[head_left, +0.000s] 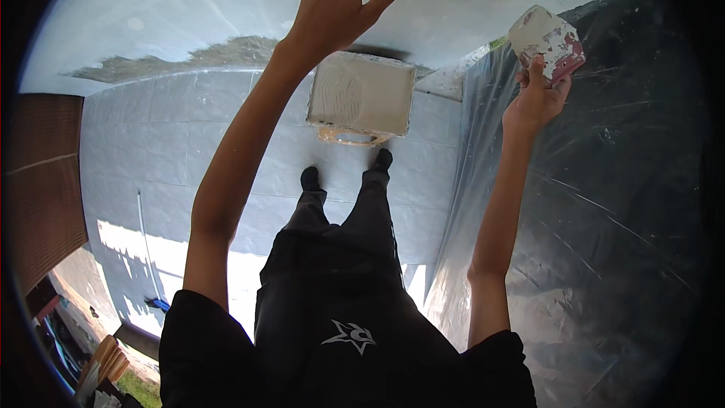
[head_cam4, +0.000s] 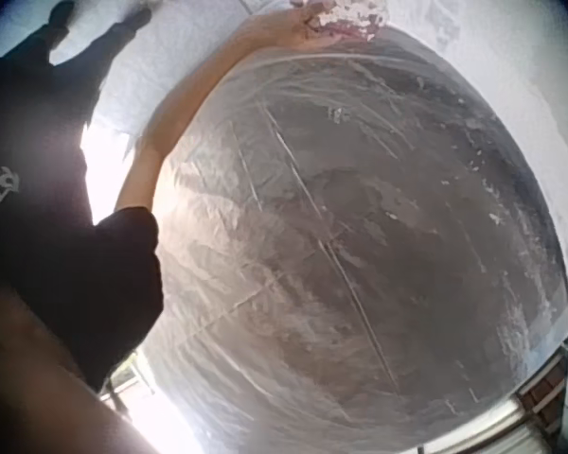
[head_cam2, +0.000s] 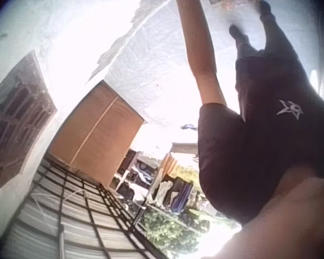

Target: The person applies putty to a wall and smooths it with a putty knife.

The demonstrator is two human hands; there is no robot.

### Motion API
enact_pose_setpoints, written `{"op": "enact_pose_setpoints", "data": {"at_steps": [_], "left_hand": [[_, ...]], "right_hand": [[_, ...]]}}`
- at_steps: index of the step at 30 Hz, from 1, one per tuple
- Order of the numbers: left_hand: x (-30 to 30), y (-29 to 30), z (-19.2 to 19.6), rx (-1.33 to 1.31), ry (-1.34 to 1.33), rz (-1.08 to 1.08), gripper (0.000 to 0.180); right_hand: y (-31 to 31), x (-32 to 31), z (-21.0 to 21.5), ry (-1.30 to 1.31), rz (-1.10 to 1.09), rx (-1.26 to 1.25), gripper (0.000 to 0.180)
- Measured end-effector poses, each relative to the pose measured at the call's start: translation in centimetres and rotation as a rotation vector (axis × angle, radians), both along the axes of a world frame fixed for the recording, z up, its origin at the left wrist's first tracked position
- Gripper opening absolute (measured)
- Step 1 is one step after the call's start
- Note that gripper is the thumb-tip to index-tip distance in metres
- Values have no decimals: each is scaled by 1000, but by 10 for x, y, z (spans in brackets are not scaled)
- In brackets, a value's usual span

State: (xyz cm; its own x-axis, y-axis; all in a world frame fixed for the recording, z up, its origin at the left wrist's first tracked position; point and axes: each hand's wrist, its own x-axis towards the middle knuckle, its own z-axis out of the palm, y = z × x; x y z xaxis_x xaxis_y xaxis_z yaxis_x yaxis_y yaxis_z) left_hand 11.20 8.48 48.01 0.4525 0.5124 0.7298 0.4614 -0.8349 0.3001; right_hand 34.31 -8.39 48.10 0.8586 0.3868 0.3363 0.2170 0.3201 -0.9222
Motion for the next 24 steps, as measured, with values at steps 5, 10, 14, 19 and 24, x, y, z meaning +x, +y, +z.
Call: {"op": "enact_pose_setpoints", "data": {"at_steps": [5,10,14,19,24], "left_hand": [[-40,-17,-107,-224,114,11,68],[-74,-44,-202,-421,228,33,68],[-96,-54,-272,-497,293,51,67],[-107,-71,-349,-587,299,78,68],[-118,-81,-405,-642,319,91,71]], "right_hand": [[-40,-69,-168,118,189,-552,39],[-49,-113,-280,37,203,-875,35],[-38,-108,-362,-114,217,-973,35],[-15,-87,-409,-197,222,-993,35],[10,-84,-421,-214,250,-1037,37]]}}
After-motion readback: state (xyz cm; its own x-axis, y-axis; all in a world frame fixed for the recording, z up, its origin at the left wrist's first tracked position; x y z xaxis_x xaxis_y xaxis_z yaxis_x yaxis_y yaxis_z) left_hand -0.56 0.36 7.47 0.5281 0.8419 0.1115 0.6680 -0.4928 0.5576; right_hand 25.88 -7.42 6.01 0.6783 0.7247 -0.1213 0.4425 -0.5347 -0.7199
